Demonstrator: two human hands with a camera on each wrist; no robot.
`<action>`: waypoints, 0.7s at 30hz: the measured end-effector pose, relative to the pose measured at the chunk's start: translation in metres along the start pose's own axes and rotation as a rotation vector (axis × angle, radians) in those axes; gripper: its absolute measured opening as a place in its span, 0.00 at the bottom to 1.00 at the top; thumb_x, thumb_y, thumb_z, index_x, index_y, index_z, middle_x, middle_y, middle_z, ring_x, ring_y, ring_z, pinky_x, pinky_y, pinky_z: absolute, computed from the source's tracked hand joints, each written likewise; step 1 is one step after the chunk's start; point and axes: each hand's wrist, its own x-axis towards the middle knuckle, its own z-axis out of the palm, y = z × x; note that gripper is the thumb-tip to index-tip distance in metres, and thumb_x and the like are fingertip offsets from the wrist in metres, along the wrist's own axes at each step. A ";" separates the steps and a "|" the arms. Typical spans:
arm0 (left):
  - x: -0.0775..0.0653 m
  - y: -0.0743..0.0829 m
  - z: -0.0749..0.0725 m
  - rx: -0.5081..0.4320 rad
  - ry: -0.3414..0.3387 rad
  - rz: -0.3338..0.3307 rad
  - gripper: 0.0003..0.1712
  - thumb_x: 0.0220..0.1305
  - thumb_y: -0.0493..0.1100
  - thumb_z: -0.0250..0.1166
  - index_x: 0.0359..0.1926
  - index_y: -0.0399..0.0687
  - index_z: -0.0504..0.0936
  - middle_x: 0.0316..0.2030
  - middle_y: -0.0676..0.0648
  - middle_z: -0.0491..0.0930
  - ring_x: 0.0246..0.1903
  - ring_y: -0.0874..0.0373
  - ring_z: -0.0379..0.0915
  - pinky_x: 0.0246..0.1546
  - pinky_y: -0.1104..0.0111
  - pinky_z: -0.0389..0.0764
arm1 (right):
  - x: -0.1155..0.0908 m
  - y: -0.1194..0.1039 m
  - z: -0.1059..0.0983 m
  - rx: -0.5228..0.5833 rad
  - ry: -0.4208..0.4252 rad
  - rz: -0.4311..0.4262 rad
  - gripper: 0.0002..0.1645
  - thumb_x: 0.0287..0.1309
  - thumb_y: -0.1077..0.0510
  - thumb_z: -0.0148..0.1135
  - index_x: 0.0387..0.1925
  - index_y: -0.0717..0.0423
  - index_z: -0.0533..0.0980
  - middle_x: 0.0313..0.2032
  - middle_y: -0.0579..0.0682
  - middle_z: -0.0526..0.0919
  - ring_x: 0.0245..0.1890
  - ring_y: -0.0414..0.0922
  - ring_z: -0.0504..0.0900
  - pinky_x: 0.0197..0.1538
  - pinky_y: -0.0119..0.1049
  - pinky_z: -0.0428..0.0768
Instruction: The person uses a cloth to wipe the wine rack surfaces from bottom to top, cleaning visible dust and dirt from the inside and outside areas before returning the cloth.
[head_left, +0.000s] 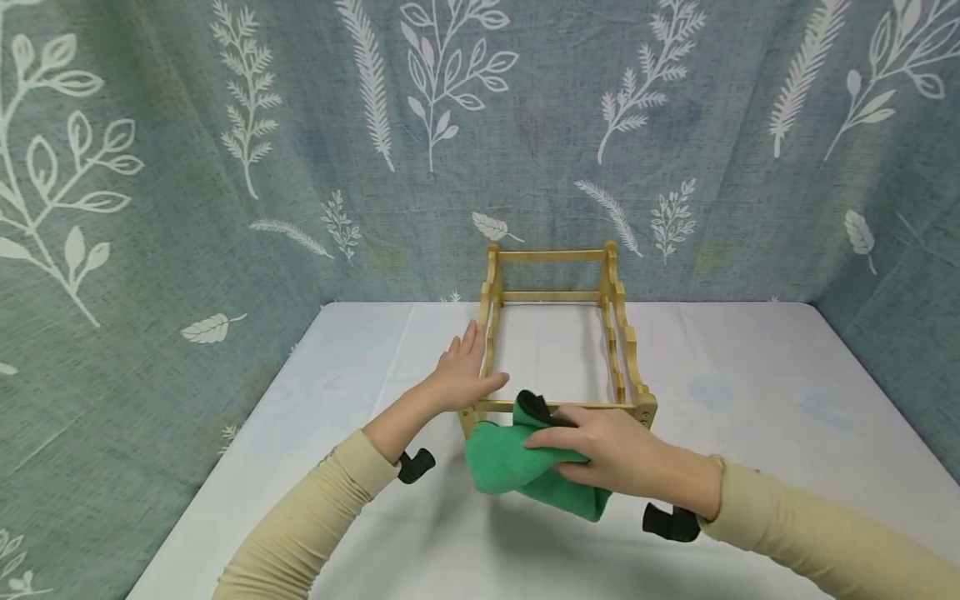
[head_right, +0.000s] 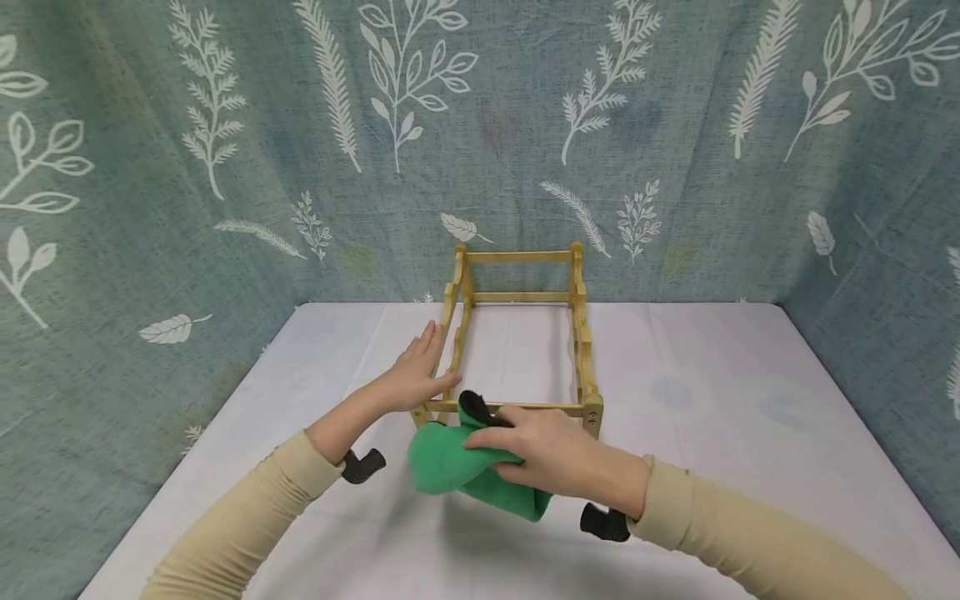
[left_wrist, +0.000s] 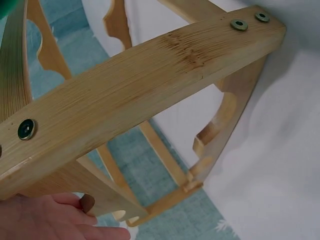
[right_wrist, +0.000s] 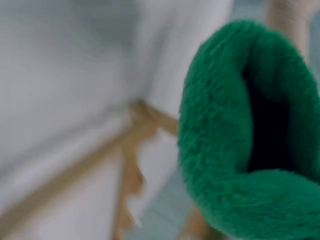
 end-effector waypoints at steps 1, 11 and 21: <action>0.000 0.000 0.000 0.003 -0.001 0.002 0.52 0.63 0.62 0.49 0.70 0.40 0.31 0.70 0.40 0.27 0.68 0.37 0.26 0.65 0.46 0.41 | 0.002 -0.001 0.011 -0.007 -0.029 0.005 0.25 0.47 0.59 0.69 0.49 0.44 0.76 0.35 0.49 0.76 0.22 0.34 0.72 0.25 0.22 0.71; -0.001 0.003 0.000 0.006 -0.035 0.002 0.49 0.66 0.64 0.42 0.70 0.39 0.28 0.70 0.40 0.24 0.68 0.35 0.27 0.64 0.44 0.41 | 0.039 -0.001 0.096 -0.248 -0.038 0.034 0.23 0.44 0.56 0.71 0.46 0.43 0.77 0.32 0.48 0.75 0.21 0.38 0.76 0.18 0.21 0.69; 0.000 0.001 -0.001 0.016 -0.039 0.000 0.48 0.67 0.63 0.43 0.70 0.40 0.28 0.70 0.41 0.23 0.68 0.36 0.27 0.65 0.45 0.40 | 0.020 0.008 0.092 -0.274 -0.116 0.213 0.21 0.43 0.57 0.72 0.43 0.45 0.78 0.31 0.53 0.78 0.19 0.41 0.78 0.18 0.27 0.72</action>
